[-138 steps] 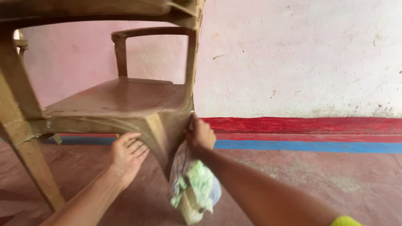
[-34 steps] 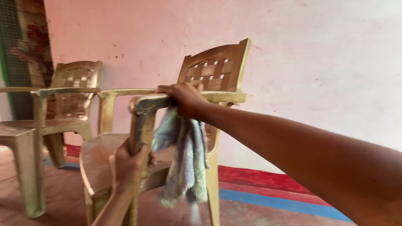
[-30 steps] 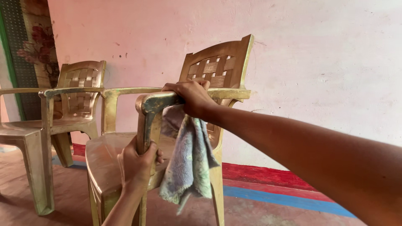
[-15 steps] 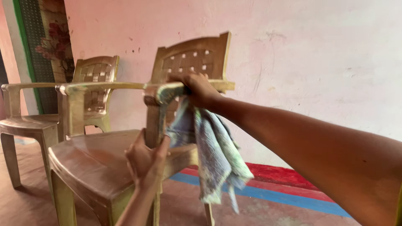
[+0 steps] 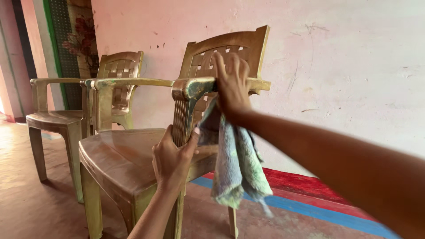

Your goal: The person wipes the surfaces of several plastic chairs using a cloth. They clean the seat, backrest, and armrests of each chair in sequence, moving from one chair to the next.

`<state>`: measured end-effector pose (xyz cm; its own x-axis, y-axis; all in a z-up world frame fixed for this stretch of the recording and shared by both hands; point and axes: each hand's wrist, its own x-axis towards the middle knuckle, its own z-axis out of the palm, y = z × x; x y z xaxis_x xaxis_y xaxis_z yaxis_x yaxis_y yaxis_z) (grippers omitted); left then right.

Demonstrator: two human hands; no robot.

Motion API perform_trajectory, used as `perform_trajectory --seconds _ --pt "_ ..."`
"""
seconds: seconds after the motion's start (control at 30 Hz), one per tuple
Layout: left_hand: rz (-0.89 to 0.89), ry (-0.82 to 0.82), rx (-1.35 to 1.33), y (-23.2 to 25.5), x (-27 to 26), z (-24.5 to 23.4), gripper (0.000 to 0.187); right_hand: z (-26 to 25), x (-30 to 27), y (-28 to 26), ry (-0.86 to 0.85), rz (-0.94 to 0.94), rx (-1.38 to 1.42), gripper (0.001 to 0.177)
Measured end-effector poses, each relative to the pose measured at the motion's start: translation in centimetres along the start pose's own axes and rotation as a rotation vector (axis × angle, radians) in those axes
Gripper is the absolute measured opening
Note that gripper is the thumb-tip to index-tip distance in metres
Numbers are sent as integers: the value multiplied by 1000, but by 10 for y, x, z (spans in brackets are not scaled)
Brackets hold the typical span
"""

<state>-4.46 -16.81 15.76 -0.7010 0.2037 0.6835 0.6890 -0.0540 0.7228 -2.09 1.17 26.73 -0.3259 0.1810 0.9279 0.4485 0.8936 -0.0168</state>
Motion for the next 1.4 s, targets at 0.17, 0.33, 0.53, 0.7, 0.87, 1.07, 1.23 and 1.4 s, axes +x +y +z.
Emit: perform_trajectory --seconds 0.17,0.33,0.53,0.7,0.87,1.07,1.23,1.4 --pt "-39 77 118 10 -7 -2 41 29 -22 -4 -159 612 343 102" --pt "-86 60 183 3 -6 4 43 56 -34 2 34 477 561 141" --pt "565 325 380 -49 -45 6 67 53 -87 3 -246 413 480 111" --pt "676 173 406 -74 -49 -9 70 6 -120 -36 107 286 474 91" --pt "762 114 684 -78 -50 -30 83 -68 -110 -87 30 -674 242 76" --pt "524 -68 904 -82 -51 -50 75 -80 -103 -142 -1049 -919 -713 74" --pt "861 17 765 -103 -49 -86 89 -38 -119 -141 -650 -1018 -595 50" --pt "33 257 115 -141 -41 -112 89 -19 -112 -120 -668 -1289 -684 30"
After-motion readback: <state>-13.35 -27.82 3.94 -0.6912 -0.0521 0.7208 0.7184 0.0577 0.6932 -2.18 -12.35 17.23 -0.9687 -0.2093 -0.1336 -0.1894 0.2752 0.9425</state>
